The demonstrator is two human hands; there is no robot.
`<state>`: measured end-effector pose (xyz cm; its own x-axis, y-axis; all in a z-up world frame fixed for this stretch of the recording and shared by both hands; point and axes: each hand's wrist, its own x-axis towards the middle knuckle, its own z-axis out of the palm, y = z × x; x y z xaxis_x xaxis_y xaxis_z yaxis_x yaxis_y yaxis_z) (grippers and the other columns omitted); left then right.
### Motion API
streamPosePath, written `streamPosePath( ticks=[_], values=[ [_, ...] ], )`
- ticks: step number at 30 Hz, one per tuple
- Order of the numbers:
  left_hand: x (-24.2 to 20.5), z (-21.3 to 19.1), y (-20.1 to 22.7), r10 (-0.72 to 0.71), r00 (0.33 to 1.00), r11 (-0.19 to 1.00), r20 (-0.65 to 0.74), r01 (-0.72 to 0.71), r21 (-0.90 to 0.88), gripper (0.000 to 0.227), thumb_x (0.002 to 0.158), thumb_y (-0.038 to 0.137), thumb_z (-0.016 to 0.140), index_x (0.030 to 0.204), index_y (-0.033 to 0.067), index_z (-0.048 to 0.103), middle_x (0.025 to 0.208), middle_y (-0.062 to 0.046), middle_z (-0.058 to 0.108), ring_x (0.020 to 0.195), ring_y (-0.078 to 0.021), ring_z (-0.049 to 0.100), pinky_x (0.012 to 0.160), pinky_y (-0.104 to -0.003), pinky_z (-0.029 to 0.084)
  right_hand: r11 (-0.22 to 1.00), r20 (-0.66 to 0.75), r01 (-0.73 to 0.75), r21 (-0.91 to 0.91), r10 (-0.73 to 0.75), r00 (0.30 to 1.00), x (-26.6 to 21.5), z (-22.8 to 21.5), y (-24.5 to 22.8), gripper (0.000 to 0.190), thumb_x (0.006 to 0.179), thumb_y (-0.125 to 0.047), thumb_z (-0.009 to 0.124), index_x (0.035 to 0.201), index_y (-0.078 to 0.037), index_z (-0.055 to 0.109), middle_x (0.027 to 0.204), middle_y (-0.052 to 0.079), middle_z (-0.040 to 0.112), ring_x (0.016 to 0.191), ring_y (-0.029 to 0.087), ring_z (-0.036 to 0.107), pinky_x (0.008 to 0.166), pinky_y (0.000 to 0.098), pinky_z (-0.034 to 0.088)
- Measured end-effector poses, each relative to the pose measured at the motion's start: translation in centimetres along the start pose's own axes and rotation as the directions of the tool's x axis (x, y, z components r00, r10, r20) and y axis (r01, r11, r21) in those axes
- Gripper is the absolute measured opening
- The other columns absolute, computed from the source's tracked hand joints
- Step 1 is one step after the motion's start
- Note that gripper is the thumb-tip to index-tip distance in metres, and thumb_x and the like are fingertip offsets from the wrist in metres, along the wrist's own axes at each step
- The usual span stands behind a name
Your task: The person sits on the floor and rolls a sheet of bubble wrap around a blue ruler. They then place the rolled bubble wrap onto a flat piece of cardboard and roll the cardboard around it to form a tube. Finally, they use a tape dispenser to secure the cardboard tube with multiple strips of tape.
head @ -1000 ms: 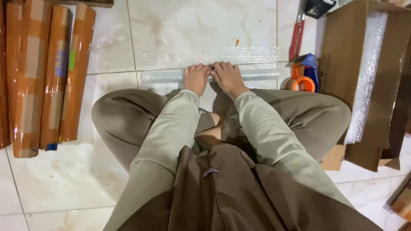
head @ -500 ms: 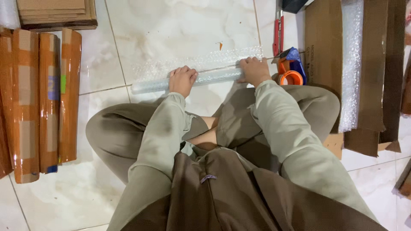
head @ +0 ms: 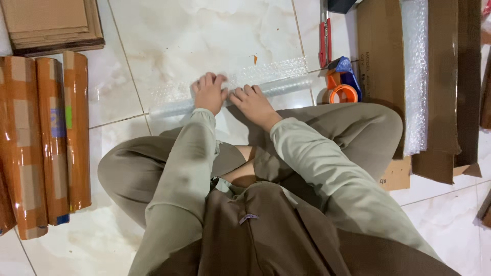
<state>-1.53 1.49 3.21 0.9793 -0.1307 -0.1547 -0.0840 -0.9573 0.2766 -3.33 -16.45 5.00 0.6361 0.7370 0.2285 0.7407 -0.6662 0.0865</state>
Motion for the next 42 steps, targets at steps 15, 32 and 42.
streamPosePath(
  ticks=[15,32,42],
  values=[
    [4.9,-1.2,-0.6,0.046,0.991,0.999,0.127,-0.045,-0.011,0.029,0.087,0.048,0.058,0.101,0.0242,0.047,0.098,0.0,0.048,0.103,-0.0231,0.049,0.088,-0.045,0.034,0.992,-0.217,-0.103,0.072,0.117,0.969,1.8,3.1,-0.2,0.009,0.087,-0.018,0.055,0.096,-0.016,0.059,0.085,0.005,0.052,0.084,0.023,0.054,0.077,0.0361,0.045],
    [6.7,0.1,-1.4,0.213,0.964,0.954,0.158,-0.171,-0.245,0.02,0.089,0.03,0.062,0.083,0.0108,0.063,0.08,-0.017,0.059,0.088,-0.0393,0.059,0.078,-0.049,0.048,0.985,-0.219,-0.149,0.086,0.164,0.962,1.9,2.8,0.2,0.012,0.083,-0.015,0.063,0.095,-0.015,0.065,0.092,0.005,0.062,0.089,0.022,0.061,0.077,0.0327,0.051],
    [7.5,-0.1,-1.4,0.149,0.926,0.963,0.346,-0.056,-0.265,0.021,0.09,0.025,0.057,0.107,0.0139,0.062,0.094,-0.017,0.067,0.099,-0.0388,0.061,0.086,-0.05,0.047,0.975,-0.167,-0.176,0.137,0.198,0.966,1.8,3.2,0.2,0.012,0.083,-0.018,0.06,0.094,-0.018,0.064,0.095,0.0,0.063,0.087,0.019,0.059,0.076,0.0292,0.05]
  ],
)
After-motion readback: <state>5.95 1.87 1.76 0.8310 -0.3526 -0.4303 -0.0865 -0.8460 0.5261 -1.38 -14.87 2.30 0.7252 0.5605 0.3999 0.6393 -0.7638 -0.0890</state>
